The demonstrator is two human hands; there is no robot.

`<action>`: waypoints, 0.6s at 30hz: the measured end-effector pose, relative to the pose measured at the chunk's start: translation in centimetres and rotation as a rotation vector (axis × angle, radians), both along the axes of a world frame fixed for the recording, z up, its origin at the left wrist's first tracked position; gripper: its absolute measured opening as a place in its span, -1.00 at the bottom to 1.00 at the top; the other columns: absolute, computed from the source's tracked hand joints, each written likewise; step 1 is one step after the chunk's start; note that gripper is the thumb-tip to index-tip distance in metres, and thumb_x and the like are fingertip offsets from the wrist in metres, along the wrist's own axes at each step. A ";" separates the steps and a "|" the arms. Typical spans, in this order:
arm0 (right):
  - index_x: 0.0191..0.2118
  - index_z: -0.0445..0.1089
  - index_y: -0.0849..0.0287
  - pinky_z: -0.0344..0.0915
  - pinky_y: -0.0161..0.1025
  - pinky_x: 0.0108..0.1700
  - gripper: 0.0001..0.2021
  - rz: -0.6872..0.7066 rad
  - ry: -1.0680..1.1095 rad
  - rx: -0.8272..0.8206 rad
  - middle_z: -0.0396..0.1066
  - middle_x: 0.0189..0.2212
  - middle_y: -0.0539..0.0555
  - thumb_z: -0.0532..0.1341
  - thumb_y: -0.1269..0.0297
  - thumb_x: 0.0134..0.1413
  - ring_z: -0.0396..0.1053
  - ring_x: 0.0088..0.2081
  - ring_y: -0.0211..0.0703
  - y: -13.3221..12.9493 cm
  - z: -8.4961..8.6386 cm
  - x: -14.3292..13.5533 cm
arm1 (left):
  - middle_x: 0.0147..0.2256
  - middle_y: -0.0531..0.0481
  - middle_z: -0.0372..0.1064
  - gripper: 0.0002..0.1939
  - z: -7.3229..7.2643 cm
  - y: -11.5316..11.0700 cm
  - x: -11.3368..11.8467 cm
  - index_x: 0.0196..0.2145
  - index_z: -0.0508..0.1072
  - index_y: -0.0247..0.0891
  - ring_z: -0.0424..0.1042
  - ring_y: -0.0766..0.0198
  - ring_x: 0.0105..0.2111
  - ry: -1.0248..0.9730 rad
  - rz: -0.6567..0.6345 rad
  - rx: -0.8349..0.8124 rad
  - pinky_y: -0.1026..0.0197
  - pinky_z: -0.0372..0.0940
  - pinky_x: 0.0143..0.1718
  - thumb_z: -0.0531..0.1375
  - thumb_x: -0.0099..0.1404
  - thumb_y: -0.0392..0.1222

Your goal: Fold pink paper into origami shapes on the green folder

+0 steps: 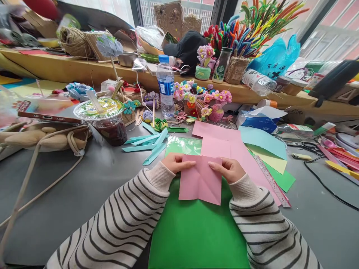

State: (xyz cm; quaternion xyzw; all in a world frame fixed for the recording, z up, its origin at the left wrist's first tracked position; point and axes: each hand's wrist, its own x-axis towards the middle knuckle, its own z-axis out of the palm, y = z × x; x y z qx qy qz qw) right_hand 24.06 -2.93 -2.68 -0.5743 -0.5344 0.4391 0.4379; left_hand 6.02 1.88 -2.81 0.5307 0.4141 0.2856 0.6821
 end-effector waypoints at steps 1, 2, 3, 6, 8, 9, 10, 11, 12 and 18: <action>-0.57 0.37 0.23 0.22 -0.31 -0.52 -0.63 0.035 0.035 -0.025 0.34 -0.62 0.02 0.13 -0.04 -0.26 0.26 -0.55 -0.25 0.1 0.1 0.1 | -0.64 0.04 0.36 -0.78 0.0 0.1 0.0 -0.63 0.42 -0.34 0.33 0.31 -0.60 0.018 0.018 0.016 0.28 0.25 -0.57 0.24 -0.15 -0.10; -0.56 0.37 0.23 0.23 -0.29 -0.51 -0.56 0.087 0.093 -0.063 0.34 -0.61 0.04 0.08 -0.12 -0.25 0.27 -0.55 -0.24 0.1 0.1 0.2 | -0.64 0.04 0.35 -0.77 -0.1 0.1 0.0 -0.64 0.42 -0.35 0.32 0.33 -0.61 0.039 0.029 0.028 0.29 0.23 -0.59 0.24 -0.15 -0.09; -0.52 0.38 0.24 0.25 -0.28 -0.50 -0.48 0.137 0.163 -0.095 0.36 -0.59 0.06 0.02 -0.19 -0.25 0.28 -0.55 -0.24 0.2 0.2 0.3 | -0.65 0.04 0.34 -0.76 0.0 0.2 0.0 -0.64 0.42 -0.35 0.30 0.34 -0.61 0.056 0.038 0.035 0.31 0.21 -0.60 0.24 -0.15 -0.08; -0.40 0.37 0.24 0.27 -0.29 -0.48 -0.45 0.141 0.256 -0.072 0.36 -0.56 0.08 0.01 -0.20 -0.25 0.29 -0.54 -0.25 0.2 0.2 0.0 | -0.65 0.06 0.32 -0.76 0.1 0.2 0.2 -0.64 0.42 -0.36 0.26 0.41 -0.63 0.056 0.068 0.013 0.36 0.16 -0.62 0.24 -0.15 -0.09; -0.39 0.36 0.23 0.27 -0.33 -0.51 -0.59 0.037 0.159 -0.003 0.34 -0.56 0.04 0.14 -0.05 -0.26 0.28 -0.54 -0.29 0.1 0.0 -0.7 | -0.64 0.07 0.33 -0.77 0.1 0.0 0.5 -0.61 0.44 -0.35 0.25 0.43 -0.63 0.006 0.075 -0.013 0.37 0.16 -0.60 0.25 -0.17 -0.09; -0.40 0.36 0.22 0.27 -0.35 -0.54 -0.63 0.012 0.102 0.013 0.34 -0.55 0.04 0.18 0.01 -0.28 0.27 -0.54 -0.29 0.0 -0.2 -1.0 | -0.64 0.08 0.33 -0.76 0.2 -0.1 0.6 -0.61 0.44 -0.35 0.25 0.43 -0.63 -0.018 0.076 -0.019 0.36 0.17 -0.59 0.26 -0.19 -0.08; -0.42 0.36 0.22 0.26 -0.35 -0.56 -0.66 0.007 0.047 0.018 0.35 -0.54 0.04 0.20 0.04 -0.30 0.27 -0.54 -0.29 -0.1 -0.3 -1.4 | -0.65 0.08 0.33 -0.74 0.2 -0.2 0.8 -0.61 0.44 -0.35 0.25 0.43 -0.63 -0.035 0.076 -0.021 0.36 0.17 -0.58 0.27 -0.22 -0.07; -0.44 0.37 0.22 0.26 -0.36 -0.57 -0.68 0.009 0.003 0.019 0.36 -0.54 0.04 0.21 0.06 -0.32 0.27 -0.54 -0.29 -0.2 -0.4 -1.7 | -0.66 0.09 0.33 -0.72 0.2 -0.3 0.9 -0.61 0.45 -0.35 0.25 0.42 -0.63 -0.045 0.076 -0.020 0.36 0.17 -0.57 0.28 -0.27 -0.06; -0.46 0.38 0.23 0.26 -0.36 -0.57 -0.69 0.011 -0.026 0.016 0.36 -0.56 0.04 0.21 0.07 -0.32 0.26 -0.56 -0.29 -0.3 -0.5 -1.9 | -0.66 0.09 0.33 -0.70 0.2 -0.4 1.0 -0.62 0.45 -0.35 0.26 0.42 -0.62 -0.050 0.074 -0.019 0.36 0.17 -0.57 0.29 -0.30 -0.05; -0.57 0.37 0.25 0.24 -0.35 -0.58 -0.74 -0.021 0.010 -0.036 0.27 -0.72 -0.02 0.22 0.11 -0.30 0.20 -0.66 -0.33 -0.3 -0.4 -1.7 | -0.61 0.02 0.36 -0.52 0.3 -0.6 1.0 -0.57 0.45 -0.33 0.34 0.34 -0.56 -0.115 0.005 -0.137 0.33 0.24 -0.53 0.08 -0.08 0.21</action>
